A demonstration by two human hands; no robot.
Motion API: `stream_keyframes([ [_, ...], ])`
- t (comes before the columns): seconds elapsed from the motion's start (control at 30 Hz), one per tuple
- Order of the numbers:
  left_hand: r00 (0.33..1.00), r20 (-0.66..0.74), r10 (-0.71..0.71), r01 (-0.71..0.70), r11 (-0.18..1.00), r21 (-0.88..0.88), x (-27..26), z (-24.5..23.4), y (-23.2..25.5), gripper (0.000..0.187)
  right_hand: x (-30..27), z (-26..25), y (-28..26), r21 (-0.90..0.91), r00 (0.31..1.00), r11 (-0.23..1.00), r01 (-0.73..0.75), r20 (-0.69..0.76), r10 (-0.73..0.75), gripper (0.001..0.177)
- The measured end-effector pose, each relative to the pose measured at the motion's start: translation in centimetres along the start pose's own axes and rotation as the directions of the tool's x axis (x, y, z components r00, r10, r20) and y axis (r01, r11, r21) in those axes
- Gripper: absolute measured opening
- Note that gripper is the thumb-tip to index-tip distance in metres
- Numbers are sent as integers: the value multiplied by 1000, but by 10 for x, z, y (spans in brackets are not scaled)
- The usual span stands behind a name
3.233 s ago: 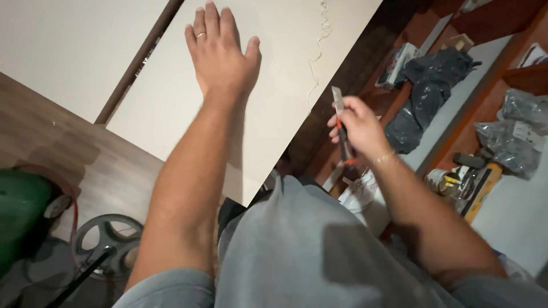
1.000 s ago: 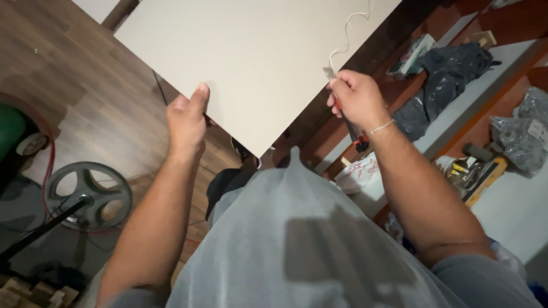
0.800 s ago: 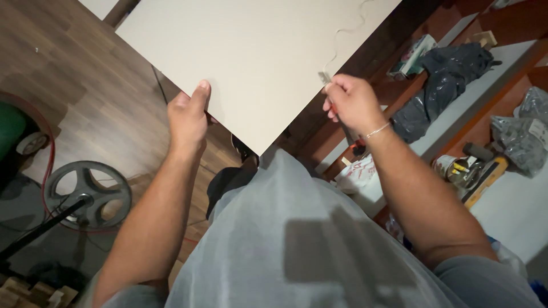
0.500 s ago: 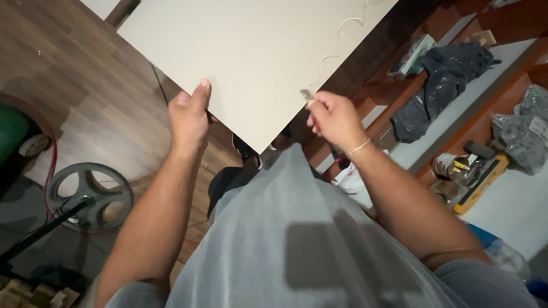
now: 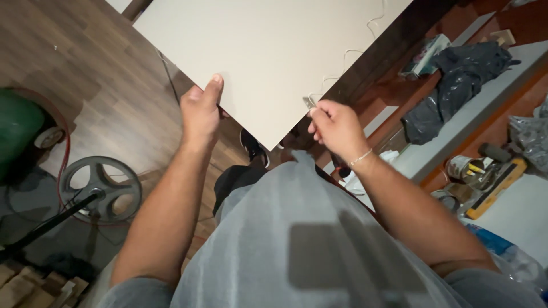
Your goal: Trimming the excess edge banding from a laminate board using a utility knife
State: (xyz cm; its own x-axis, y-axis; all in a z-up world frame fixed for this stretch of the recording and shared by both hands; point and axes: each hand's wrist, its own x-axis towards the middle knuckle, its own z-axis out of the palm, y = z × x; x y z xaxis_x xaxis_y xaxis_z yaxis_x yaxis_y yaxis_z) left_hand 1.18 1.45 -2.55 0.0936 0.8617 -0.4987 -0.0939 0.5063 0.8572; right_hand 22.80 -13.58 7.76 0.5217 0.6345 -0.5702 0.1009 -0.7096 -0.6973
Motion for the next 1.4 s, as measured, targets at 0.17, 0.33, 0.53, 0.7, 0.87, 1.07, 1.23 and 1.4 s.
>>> stream_keyframes([
  [0.17, 1000, -10, -9, 9, 1000, 21, -4, 1, 7, 32, -6, 8, 3, 14, 1000, 1000, -8, 6, 8, 22],
  [0.33, 1000, 2, -22, 22, 999, 39, -7, 1, 12, 34, -16, 19, 8, 27, 999, 999, -29, 32, 28, 21],
  [0.53, 999, 0, -34, 34, 998, 56, -11, 3, 15, 35, -32, 29, 3, -31, 998, 999, 19, 57, -17, 22],
  [0.7, 1000, -6, -30, 31, 999, 40, -14, 5, 22, 35, -49, 39, 1, -158, 989, 985, 71, 143, -48, 23],
  [0.87, 999, 9, -32, 31, 999, 45, -7, 1, 11, 36, -58, 47, 6, -300, 965, 933, 201, 225, -135, 18],
  [1.07, 999, 8, -47, 47, 997, 62, -7, -2, 15, 34, -58, 48, 21, -316, 789, 837, 447, 580, -202, 21],
  [1.23, 1000, 11, 4, -5, 998, 60, 0, -4, -1, 33, -32, -18, 21, -48, 768, 991, 126, 637, -67, 18],
  [1.4, 888, -197, 416, -345, 885, 313, -28, 1, 13, 47, 6, -75, 30, 191, 987, 971, 143, 46, -154, 15],
])
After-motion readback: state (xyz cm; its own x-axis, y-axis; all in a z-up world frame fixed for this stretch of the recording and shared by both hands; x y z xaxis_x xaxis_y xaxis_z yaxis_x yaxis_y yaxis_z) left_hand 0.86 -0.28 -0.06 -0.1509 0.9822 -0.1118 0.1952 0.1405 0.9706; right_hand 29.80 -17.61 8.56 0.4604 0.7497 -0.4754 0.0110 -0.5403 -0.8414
